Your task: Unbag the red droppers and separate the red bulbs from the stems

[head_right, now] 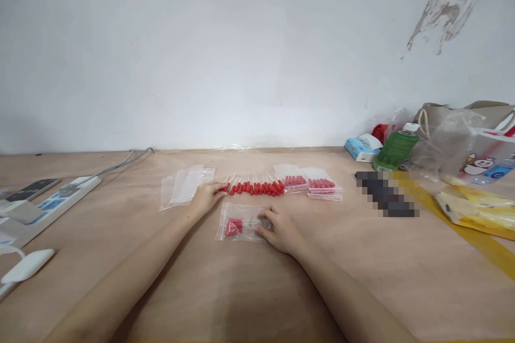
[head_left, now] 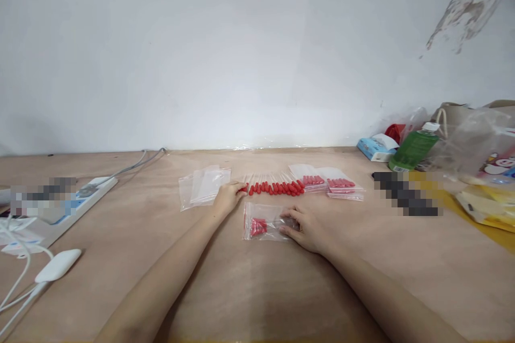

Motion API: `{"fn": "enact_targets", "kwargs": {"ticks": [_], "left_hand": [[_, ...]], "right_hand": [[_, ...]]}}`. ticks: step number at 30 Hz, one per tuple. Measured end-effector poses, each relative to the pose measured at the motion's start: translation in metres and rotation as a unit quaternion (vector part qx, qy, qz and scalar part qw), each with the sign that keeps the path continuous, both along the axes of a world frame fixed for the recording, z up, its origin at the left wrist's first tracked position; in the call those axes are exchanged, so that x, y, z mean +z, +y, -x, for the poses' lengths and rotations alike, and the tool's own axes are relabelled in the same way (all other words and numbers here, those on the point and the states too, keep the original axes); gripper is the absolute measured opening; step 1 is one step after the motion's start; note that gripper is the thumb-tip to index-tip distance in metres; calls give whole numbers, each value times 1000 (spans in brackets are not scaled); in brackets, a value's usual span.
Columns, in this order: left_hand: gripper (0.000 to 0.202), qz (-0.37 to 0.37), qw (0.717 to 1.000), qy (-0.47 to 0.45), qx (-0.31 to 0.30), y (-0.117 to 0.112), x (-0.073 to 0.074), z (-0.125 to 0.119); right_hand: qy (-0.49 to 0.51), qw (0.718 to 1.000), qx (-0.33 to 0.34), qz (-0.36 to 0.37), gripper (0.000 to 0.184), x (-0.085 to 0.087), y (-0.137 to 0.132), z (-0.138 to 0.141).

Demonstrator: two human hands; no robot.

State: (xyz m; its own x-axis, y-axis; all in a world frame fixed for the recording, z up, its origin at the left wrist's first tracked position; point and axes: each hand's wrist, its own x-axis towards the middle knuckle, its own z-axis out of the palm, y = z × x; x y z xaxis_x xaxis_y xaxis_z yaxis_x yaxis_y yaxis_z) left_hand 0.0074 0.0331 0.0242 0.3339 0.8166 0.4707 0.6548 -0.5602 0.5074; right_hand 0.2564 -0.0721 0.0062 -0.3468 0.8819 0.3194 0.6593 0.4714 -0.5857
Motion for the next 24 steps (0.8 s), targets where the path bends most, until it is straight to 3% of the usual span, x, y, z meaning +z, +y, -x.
{"fn": "enact_targets", "kwargs": {"ticks": [6,11,13,17,21,24], "left_hand": [[14,32,999,14,-4,-5,5,5],[18,15,998,-47,36,-48,0,11],[16,55,996,-65,35,-67,-6,11],[21,135,987,-78,-47,-87,-12,7],[36,199,969,-64,-132,-88,-4,1],[50,204,966,-22,-157,-89,4,-1]], "right_hand": [[-1,1000,-2,13,25,0,0,0],[3,1000,0,10,24,0,0,0],[2,1000,-1,13,24,-1,0,0],[-3,1000,1,11,24,-2,1,0],[-8,1000,-7,-13,23,-4,1,0],[-9,999,-22,-36,20,-6,2,2]]}}
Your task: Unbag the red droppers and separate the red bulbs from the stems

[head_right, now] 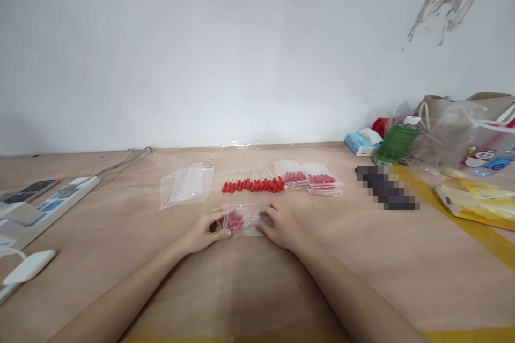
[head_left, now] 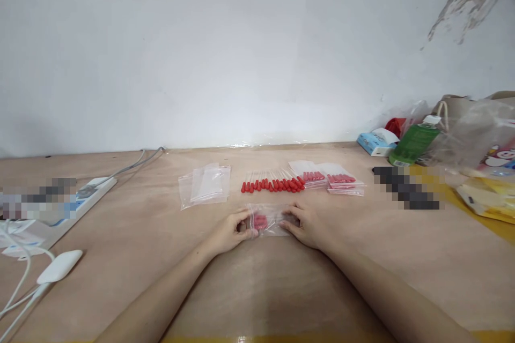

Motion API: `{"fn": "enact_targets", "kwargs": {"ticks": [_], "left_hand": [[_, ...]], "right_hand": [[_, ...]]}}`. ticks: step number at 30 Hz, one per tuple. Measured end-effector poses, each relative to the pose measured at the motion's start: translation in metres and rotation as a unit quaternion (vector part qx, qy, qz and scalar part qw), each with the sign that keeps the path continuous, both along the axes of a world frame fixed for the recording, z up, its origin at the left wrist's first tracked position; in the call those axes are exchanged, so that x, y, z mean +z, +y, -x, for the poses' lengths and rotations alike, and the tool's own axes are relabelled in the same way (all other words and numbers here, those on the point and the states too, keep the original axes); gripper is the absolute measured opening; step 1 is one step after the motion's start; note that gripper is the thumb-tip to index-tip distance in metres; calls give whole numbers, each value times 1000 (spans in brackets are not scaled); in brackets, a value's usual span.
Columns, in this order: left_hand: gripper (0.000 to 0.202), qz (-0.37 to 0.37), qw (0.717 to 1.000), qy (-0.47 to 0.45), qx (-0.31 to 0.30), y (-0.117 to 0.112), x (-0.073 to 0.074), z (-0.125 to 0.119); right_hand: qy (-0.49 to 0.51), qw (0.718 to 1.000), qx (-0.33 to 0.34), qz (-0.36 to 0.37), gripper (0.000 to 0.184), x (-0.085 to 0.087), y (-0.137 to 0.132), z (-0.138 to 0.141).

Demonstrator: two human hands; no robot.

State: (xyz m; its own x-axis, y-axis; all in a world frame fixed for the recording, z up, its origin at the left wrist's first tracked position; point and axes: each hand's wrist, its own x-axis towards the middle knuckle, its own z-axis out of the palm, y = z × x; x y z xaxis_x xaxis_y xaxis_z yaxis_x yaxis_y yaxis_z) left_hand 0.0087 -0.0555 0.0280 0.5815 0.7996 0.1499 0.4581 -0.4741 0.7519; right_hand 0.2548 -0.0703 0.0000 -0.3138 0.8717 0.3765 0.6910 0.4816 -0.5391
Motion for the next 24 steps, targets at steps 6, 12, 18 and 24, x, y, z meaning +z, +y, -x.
{"fn": "enact_targets", "kwargs": {"ticks": [6,12,18,24], "left_hand": [[38,-85,995,54,-22,-7,4,-5],[35,-149,985,85,-21,-9,-4,-3],[39,-140,982,119,-40,-4,0,4],[30,-152,979,137,-20,-7,-3,-3]], "right_hand": [[6,1000,-5,-10,18,-3,2,1],[22,999,21,12,22,-2,1,0],[28,999,27,16,19,-2,0,-1],[35,999,29,22,22,-1,0,0]]}}
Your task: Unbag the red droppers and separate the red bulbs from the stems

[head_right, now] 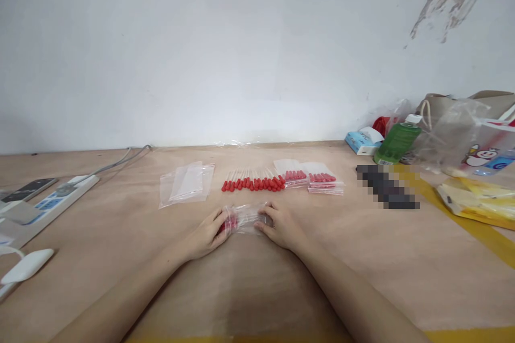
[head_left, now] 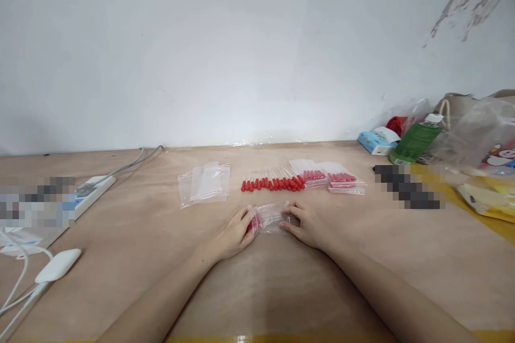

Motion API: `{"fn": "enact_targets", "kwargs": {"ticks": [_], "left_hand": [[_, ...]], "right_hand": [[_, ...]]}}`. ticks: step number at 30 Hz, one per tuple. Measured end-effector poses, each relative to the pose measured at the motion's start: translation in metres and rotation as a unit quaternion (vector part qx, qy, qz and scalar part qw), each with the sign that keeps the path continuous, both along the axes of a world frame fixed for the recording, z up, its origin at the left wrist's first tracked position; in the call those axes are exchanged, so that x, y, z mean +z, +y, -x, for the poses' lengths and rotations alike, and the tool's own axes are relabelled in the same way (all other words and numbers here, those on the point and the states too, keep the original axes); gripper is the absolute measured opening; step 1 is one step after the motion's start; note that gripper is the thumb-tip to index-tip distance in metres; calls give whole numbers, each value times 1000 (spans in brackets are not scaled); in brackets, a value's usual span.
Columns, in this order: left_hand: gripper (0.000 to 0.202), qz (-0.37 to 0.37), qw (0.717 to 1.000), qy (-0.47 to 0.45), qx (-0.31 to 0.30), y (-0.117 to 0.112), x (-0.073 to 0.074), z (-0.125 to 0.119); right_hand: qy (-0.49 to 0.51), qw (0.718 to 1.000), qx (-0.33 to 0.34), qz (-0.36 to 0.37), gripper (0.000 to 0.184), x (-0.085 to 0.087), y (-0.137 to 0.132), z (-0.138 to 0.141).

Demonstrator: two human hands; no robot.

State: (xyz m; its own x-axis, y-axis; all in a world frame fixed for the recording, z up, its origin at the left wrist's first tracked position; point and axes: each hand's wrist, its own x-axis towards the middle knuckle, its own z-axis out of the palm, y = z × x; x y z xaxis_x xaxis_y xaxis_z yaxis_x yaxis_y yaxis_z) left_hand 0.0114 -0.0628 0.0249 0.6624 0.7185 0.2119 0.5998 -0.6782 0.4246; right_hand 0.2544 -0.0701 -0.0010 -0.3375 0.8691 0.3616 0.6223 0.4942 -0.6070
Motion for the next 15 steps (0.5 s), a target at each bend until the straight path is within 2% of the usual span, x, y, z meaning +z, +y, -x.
{"fn": "enact_targets", "kwargs": {"ticks": [4,8,12,15], "left_hand": [[21,14,1000,14,8,-2,2,-3],[21,17,1000,0,-9,-1,5,0],[25,-23,998,-26,-50,2,3,5],[25,-13,998,-53,-33,4,0,6]], "right_hand": [[-4,1000,1,5,22,1,-1,-1],[-4,1000,-2,8,22,1,0,-2],[0,1000,-2,3,21,-1,1,-3],[-5,1000,-6,6,21,-1,0,-3]]}}
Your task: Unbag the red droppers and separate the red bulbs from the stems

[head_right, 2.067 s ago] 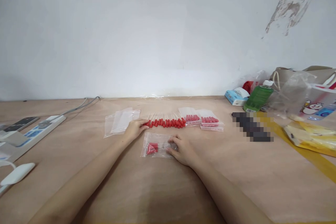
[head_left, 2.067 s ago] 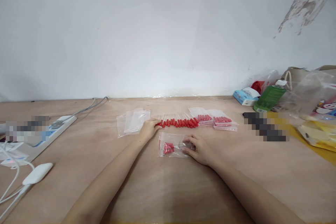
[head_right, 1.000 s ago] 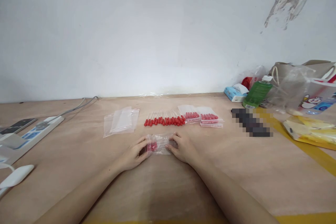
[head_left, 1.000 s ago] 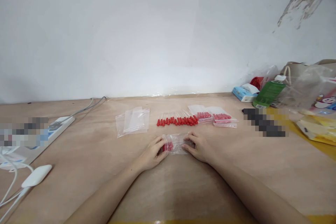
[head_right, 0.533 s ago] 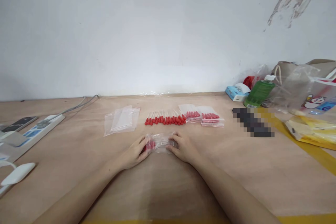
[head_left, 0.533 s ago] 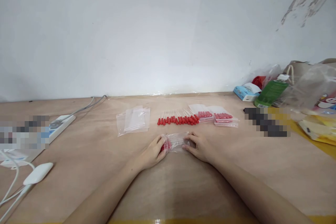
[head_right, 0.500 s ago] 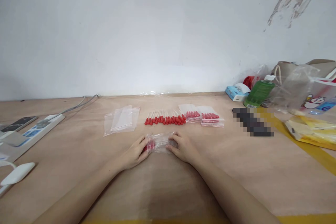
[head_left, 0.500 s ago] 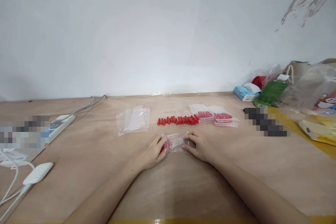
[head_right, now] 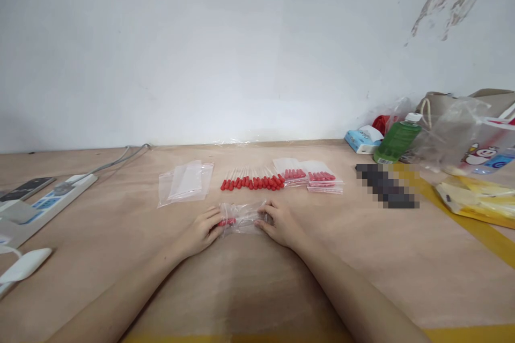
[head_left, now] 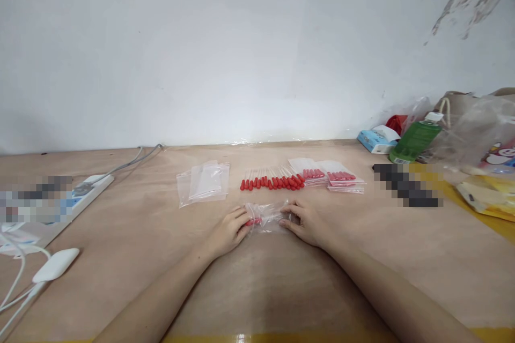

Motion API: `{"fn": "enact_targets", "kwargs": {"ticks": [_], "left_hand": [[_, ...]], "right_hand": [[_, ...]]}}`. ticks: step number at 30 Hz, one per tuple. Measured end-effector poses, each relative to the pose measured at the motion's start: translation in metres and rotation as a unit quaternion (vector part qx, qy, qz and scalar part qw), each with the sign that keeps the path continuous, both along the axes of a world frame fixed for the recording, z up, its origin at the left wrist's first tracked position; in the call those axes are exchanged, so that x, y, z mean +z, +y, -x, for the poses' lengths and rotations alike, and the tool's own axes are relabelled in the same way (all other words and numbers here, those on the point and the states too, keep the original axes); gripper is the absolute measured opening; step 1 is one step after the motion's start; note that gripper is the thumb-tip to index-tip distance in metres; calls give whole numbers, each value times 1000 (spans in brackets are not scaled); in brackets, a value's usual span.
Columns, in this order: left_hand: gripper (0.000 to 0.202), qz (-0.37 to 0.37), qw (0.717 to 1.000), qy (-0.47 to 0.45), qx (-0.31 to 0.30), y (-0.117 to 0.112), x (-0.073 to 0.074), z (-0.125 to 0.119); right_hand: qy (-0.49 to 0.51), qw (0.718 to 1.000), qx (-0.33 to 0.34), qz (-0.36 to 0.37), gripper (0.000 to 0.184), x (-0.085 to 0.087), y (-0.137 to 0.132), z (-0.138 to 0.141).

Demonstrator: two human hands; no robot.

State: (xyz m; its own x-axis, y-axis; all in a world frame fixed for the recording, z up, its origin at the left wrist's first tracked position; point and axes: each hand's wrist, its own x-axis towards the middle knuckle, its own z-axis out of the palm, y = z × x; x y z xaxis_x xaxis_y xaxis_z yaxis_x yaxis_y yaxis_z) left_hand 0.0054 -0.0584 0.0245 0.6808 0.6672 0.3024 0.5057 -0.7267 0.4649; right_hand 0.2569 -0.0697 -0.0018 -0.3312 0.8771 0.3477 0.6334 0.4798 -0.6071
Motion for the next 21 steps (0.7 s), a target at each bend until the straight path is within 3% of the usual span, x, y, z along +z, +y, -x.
{"fn": "enact_targets", "kwargs": {"ticks": [5,11,16,21], "left_hand": [[25,141,981,-105,81,6,-3,6],[37,323,916,-213,111,15,0,17],[40,337,894,-256,146,23,6,30],[39,290,895,-262,215,34,38,75]], "right_hand": [[-4,1000,-2,13,22,3,-1,0],[0,1000,1,-6,22,2,0,0],[0,1000,-5,4,22,3,-1,0],[0,1000,0,-1,20,4,-1,0]]}}
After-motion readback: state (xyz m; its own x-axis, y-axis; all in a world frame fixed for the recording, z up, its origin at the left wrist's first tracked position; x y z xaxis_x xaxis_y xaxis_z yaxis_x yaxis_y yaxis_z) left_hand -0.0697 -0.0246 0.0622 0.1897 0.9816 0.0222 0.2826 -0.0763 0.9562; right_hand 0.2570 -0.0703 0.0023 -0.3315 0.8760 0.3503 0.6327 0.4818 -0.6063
